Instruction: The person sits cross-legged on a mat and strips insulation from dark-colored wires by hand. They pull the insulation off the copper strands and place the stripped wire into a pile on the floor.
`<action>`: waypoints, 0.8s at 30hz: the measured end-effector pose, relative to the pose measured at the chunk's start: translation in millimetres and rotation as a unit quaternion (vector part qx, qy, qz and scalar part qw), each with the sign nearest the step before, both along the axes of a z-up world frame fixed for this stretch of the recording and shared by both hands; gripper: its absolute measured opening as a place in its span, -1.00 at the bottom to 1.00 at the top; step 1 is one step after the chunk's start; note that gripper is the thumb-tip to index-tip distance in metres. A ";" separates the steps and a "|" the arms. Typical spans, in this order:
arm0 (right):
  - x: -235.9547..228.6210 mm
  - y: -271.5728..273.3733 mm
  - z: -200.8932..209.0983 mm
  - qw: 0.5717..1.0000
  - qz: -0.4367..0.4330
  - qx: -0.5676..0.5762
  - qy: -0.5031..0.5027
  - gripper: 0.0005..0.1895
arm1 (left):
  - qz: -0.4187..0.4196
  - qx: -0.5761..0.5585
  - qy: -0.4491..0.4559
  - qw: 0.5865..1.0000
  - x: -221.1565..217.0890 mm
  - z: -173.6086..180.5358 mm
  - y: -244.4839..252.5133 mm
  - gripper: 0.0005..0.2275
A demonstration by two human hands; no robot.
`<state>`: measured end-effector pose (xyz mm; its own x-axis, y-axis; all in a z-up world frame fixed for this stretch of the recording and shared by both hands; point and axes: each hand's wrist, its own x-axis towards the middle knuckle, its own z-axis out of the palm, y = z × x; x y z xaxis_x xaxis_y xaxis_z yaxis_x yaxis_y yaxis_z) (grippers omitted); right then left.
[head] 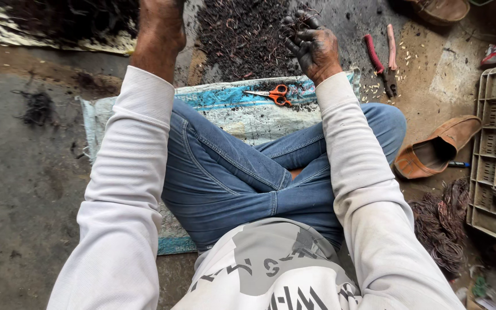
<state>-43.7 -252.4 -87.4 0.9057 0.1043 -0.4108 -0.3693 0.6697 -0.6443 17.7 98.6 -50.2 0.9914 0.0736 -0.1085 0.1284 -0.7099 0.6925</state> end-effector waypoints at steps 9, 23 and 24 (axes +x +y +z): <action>10.5 9.9 18.7 0.995 -0.070 -0.026 -0.063 -0.65 | -0.049 0.021 -0.010 0.999 -5.8 39.7 -28.8 -0.68; -1.8 -10.2 76.0 0.972 -0.060 -0.164 -0.155 -0.83 | -0.065 0.029 -0.026 0.997 -51.5 91.0 -76.2 -0.69; -0.8 -12.7 78.1 0.969 -0.056 -0.174 -0.164 -0.83 | -0.066 0.029 -0.027 0.997 -53.6 92.0 -79.5 -0.69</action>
<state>-44.5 -265.1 -9.3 0.9912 -0.0956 -0.0913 -0.0437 0.4147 -0.9089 -35.8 19.1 41.9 0.9971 -0.0540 -0.0540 -0.0056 -0.7568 0.6537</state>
